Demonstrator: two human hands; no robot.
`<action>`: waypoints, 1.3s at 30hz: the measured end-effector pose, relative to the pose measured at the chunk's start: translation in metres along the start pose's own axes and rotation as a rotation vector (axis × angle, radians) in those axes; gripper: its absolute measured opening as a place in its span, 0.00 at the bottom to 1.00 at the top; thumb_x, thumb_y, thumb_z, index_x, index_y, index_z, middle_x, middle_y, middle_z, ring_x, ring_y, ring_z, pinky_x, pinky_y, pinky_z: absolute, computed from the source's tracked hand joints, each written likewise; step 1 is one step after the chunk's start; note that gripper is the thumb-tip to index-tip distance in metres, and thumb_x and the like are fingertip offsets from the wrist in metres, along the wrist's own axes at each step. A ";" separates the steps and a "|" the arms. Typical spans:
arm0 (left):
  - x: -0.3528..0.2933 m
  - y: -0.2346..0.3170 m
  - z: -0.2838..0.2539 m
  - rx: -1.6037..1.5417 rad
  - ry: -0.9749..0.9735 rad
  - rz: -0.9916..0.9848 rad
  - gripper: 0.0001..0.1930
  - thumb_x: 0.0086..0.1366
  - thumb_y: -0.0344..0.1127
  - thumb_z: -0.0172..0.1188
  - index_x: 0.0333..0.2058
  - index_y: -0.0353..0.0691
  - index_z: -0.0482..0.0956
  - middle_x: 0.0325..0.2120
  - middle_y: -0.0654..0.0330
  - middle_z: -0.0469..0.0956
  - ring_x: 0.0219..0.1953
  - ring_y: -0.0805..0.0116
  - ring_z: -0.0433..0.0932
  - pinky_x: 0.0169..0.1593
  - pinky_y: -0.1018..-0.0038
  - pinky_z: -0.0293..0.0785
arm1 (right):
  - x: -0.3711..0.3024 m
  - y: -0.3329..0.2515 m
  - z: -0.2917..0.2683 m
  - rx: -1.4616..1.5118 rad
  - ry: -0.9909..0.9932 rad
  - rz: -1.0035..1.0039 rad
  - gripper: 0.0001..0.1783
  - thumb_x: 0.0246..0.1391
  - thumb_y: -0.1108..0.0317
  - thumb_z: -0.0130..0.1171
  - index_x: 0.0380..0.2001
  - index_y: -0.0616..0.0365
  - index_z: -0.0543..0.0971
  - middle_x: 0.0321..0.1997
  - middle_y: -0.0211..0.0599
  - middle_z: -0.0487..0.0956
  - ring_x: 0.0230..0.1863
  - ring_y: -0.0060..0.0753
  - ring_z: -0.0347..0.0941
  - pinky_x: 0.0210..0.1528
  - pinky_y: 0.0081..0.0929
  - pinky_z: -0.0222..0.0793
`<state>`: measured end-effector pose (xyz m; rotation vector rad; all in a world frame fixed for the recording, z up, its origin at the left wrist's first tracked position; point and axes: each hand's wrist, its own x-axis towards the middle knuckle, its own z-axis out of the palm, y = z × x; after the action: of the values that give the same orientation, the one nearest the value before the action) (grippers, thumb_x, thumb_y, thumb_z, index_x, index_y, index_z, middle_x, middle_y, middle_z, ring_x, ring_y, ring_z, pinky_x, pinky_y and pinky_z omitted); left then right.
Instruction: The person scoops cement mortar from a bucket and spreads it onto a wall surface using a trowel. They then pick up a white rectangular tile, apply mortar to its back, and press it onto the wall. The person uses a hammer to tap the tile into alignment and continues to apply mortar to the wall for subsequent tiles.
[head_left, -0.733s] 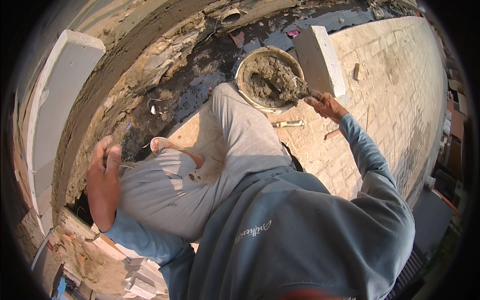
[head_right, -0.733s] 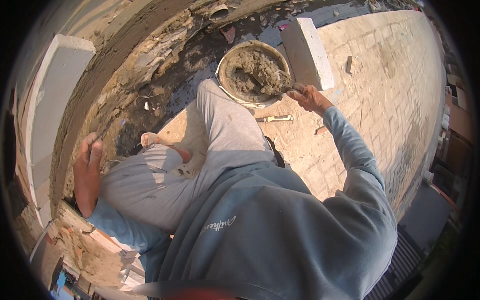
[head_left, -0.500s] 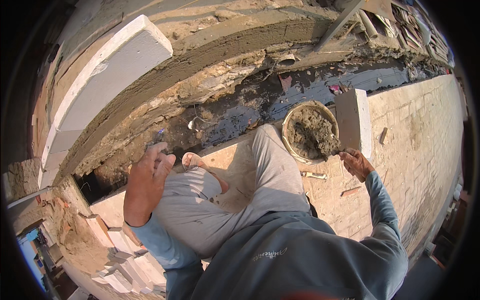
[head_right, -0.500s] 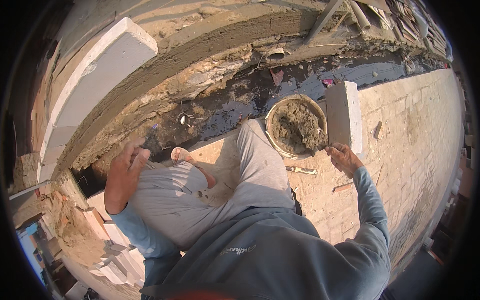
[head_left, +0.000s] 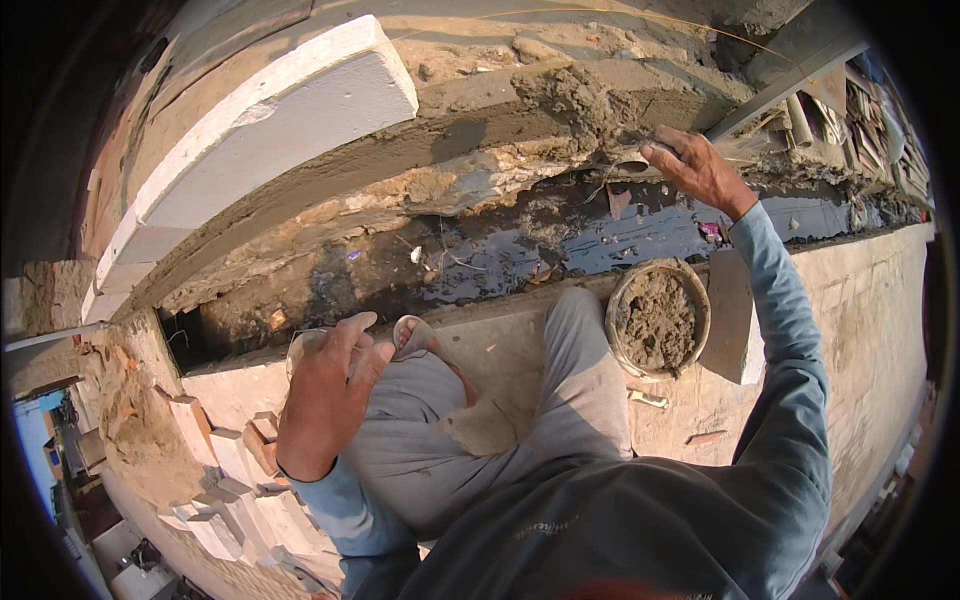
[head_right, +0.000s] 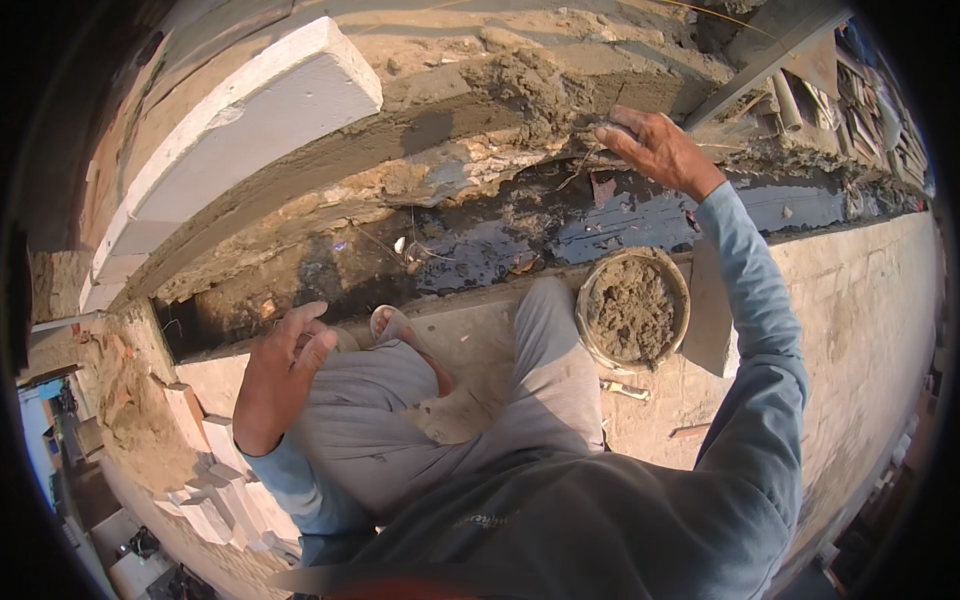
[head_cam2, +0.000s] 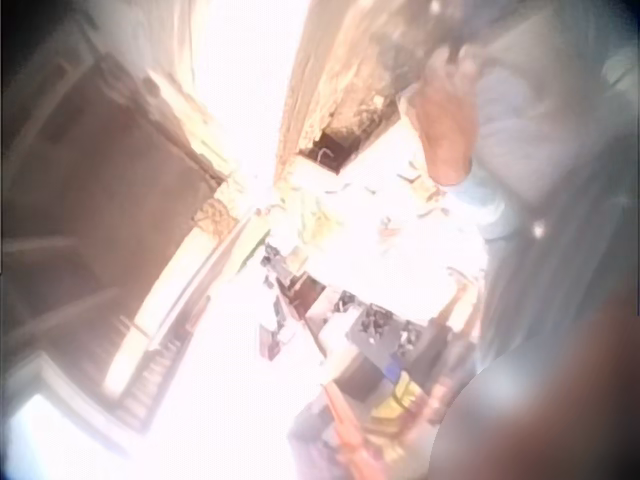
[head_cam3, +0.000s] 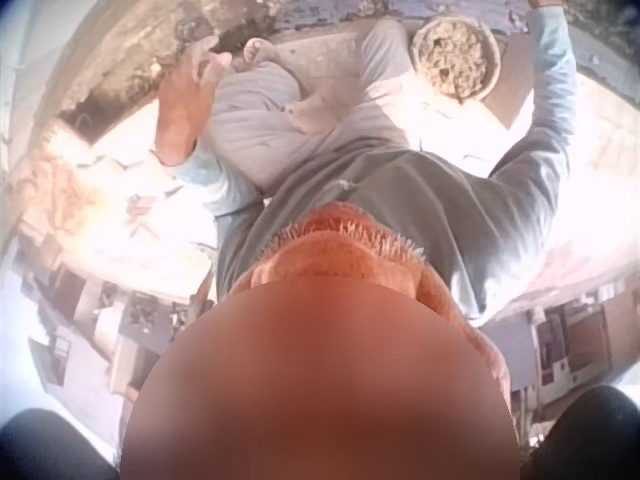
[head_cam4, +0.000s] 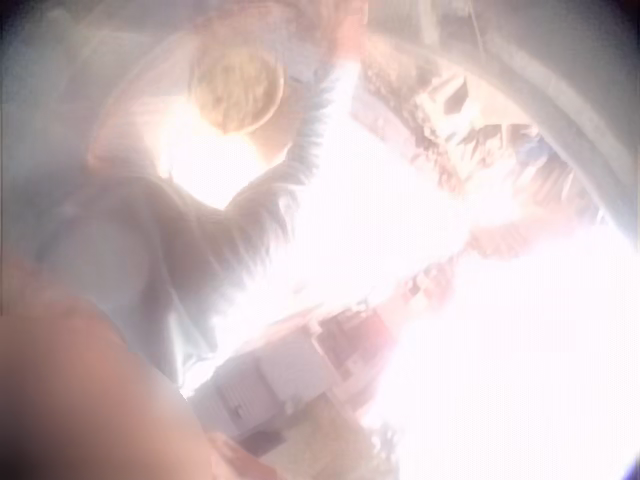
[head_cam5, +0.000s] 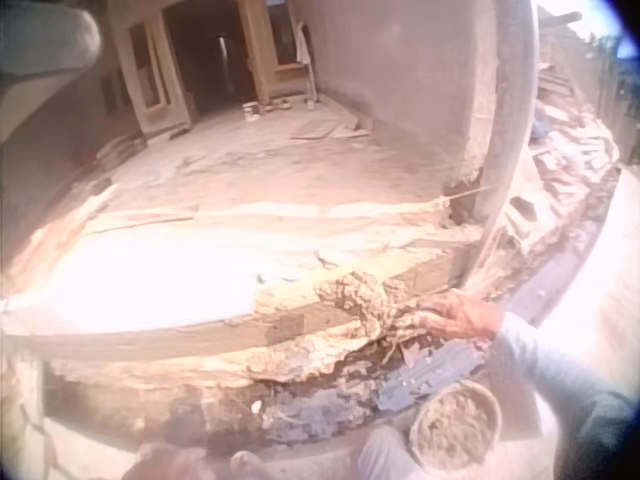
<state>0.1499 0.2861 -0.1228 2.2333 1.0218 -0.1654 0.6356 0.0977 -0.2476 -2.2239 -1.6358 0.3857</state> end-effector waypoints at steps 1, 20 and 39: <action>-0.001 0.000 -0.002 -0.001 0.004 -0.008 0.22 0.72 0.42 0.60 0.58 0.34 0.74 0.38 0.51 0.82 0.38 0.60 0.81 0.44 0.68 0.76 | 0.027 0.015 0.012 -0.360 0.197 -0.301 0.31 0.67 0.37 0.49 0.50 0.56 0.78 0.54 0.47 0.80 0.42 0.43 0.82 0.43 0.39 0.79; 0.022 0.016 0.002 0.000 -0.019 0.093 0.21 0.71 0.40 0.61 0.57 0.34 0.74 0.39 0.48 0.81 0.38 0.56 0.82 0.43 0.65 0.77 | 0.170 -0.057 -0.027 0.046 -0.286 0.080 0.40 0.66 0.29 0.40 0.50 0.58 0.77 0.34 0.44 0.79 0.32 0.38 0.81 0.34 0.42 0.82; 0.028 0.019 0.000 -0.021 -0.041 0.108 0.22 0.73 0.45 0.58 0.57 0.35 0.74 0.36 0.48 0.83 0.37 0.57 0.82 0.44 0.65 0.76 | 0.071 0.021 -0.012 0.243 -0.188 0.374 0.38 0.66 0.30 0.44 0.53 0.53 0.81 0.28 0.34 0.79 0.27 0.34 0.74 0.31 0.39 0.74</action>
<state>0.1822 0.2946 -0.1233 2.2504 0.8747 -0.1518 0.6797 0.1583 -0.2466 -2.3532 -1.1697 0.8663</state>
